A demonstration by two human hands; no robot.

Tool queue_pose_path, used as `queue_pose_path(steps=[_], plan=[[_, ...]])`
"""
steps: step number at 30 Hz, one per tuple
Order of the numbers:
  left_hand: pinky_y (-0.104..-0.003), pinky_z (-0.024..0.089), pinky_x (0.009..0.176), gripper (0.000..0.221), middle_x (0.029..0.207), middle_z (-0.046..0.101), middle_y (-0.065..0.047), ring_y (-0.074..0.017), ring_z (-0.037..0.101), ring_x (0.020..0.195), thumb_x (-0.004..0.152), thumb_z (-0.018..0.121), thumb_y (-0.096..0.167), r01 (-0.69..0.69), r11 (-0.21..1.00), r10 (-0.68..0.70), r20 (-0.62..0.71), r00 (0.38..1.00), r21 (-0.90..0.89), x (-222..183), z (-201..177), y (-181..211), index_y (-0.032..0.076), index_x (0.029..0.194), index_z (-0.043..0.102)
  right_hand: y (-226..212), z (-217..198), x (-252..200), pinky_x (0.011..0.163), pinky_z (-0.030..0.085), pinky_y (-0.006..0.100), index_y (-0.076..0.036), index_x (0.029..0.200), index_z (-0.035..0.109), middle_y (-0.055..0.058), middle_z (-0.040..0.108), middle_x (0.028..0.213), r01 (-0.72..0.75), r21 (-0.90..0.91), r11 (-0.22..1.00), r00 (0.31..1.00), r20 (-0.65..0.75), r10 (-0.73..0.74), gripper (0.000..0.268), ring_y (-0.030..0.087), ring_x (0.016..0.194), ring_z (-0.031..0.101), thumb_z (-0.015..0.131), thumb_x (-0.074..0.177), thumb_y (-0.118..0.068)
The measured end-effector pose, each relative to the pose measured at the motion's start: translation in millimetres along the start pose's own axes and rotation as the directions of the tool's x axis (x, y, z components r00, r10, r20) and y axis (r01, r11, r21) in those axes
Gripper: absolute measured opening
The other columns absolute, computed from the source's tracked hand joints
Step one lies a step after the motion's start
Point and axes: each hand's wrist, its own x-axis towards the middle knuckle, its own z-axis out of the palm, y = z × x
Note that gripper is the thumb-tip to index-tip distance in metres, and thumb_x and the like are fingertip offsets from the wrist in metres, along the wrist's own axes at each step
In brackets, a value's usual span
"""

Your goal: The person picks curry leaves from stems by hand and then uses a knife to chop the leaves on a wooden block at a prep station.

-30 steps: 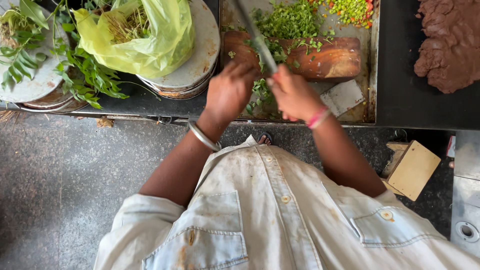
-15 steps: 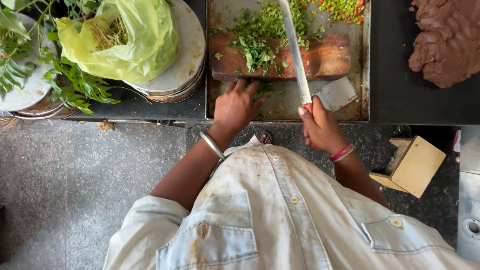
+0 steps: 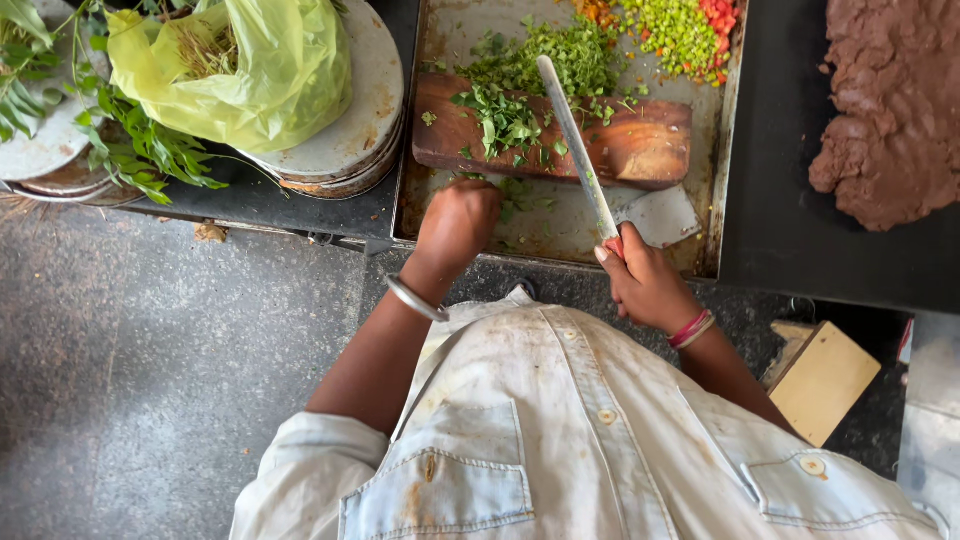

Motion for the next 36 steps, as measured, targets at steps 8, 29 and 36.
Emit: queue_pose_path(steps=[8,29,36], plan=[[-0.040,0.060,0.080,0.018,0.102,0.078,-0.011,-0.0299,0.073,0.091,0.086,0.071,0.003,-0.248,0.951,0.226,-0.133,0.965,-0.187,26,-68,-1,0.008,0.101,0.080,-14,-8,13,0.035,0.044,0.033,-0.006,0.104,0.046,0.005,0.058,0.055,-0.042,-0.013,0.999,0.999,-0.031,0.041,0.025,0.015,0.039,0.057,0.052,0.104,-0.030],[-0.052,0.036,0.116,0.027,0.124,0.072,-0.015,-0.0272,0.066,0.121,0.094,0.064,0.016,-0.305,0.917,0.340,-0.100,0.935,0.257,35,-66,-20,0.002,0.116,0.071,-48,43,32,0.042,0.049,0.033,-0.005,0.103,0.046,0.006,0.059,0.057,0.021,0.004,1.000,0.997,-0.076,-0.021,0.025,0.016,0.043,0.061,0.049,0.106,-0.030],[-0.044,0.040,0.122,0.054,0.125,0.071,-0.018,-0.0307,0.065,0.126,0.091,0.055,-0.002,-0.295,0.951,0.301,-0.058,0.952,0.096,44,-68,-36,0.003,0.145,0.055,-61,52,33,0.042,0.049,0.034,-0.005,0.101,0.045,0.005,0.059,0.056,0.084,-0.028,0.996,0.993,-0.084,-0.086,0.024,0.016,0.042,0.061,0.050,0.106,-0.028]])
